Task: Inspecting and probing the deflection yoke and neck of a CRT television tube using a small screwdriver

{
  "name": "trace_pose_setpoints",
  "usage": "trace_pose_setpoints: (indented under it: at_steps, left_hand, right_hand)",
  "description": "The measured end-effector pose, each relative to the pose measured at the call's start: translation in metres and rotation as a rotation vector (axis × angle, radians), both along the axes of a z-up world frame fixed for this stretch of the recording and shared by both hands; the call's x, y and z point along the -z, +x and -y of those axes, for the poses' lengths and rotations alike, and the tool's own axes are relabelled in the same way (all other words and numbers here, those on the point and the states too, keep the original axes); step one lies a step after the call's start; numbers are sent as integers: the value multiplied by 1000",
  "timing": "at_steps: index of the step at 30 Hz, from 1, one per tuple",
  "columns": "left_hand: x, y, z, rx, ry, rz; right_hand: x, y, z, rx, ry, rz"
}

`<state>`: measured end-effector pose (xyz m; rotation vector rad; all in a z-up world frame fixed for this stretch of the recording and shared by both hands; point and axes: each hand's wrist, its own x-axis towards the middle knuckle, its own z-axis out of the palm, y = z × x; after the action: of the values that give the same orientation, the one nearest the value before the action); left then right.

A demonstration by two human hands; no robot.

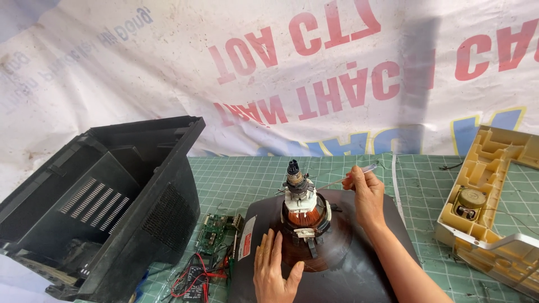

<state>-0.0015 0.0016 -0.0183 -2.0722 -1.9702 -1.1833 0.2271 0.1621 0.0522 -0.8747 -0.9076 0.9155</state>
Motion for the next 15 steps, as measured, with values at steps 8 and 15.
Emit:
trace_pose_setpoints:
  at_steps: [8,15]
  left_hand:
    - [-7,1,1,19,0,14]
    - [-18,1,5,92,-64,56]
  right_hand:
    - [4,3,-9,-22,18,1]
    - [6,9,0,-24,99,22]
